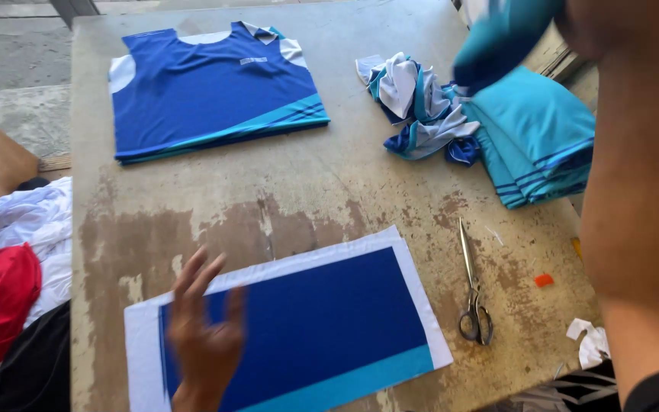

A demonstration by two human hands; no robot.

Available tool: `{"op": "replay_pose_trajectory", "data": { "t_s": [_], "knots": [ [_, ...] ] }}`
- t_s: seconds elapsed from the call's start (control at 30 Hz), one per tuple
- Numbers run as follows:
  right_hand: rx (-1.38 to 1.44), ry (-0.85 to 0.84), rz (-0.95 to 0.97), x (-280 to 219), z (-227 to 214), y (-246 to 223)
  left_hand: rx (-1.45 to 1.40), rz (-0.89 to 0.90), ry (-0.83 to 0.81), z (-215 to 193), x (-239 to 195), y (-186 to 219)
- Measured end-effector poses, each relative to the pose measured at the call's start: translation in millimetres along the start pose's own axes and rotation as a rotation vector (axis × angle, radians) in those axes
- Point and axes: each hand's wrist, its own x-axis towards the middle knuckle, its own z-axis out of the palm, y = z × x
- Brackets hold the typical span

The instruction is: Smoothing out jersey fabric on a workbench and cutting out a sleeve pattern using large fabric scissors.

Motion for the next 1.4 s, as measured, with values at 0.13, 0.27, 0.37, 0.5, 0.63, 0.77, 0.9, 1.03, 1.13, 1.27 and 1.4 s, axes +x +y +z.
{"op": "replay_pose_trajectory", "data": {
  "t_s": [0.13,0.27,0.37,0.5,0.63,0.77,0.9,1.03,1.13,1.27,1.4],
  "knots": [
    [-0.127,-0.297,-0.124,-153.5,55.8,-50.4,-0.263,0.365,-0.116,4.0,45.9,110.7],
    [-0.352,-0.293,-0.818,-277.6,91.5,-52.1,-0.455,0.490,-0.377,-32.5,49.6,163.7],
    [-0.425,-0.136,-0.543,-321.8,102.9,-0.4,-0.527,0.307,-0.643,-81.2,31.4,167.0],
    [-0.164,-0.016,-0.212,-349.9,147.9,85.4,-0.092,-0.072,-0.863,-160.5,-12.8,112.4],
    [0.248,-0.010,0.160,-383.7,162.2,144.7,0.527,0.093,-1.033,-220.3,-18.1,31.8],
    [0.209,0.030,0.034,-395.2,138.5,138.5,0.455,-0.025,-0.957,-241.0,-22.4,48.0],
    [-0.278,0.231,-0.046,-400.0,140.4,161.2,0.304,0.023,-0.529,-229.0,-44.8,63.7],
    [-0.579,0.081,-0.009,-417.3,129.9,227.0,0.250,0.001,-0.352,-229.3,-61.6,31.9],
    [-0.607,0.174,-0.377,-383.4,108.4,244.0,0.213,-0.029,-0.350,-233.0,-52.9,9.7],
    [-0.436,0.062,-0.151,-328.0,96.5,226.7,0.118,-0.261,-0.513,-213.0,-29.4,-47.3],
    [-0.386,-0.044,0.106,-254.7,121.7,250.1,-0.034,-0.616,-0.670,-165.0,0.0,-123.7]
  ]
}}
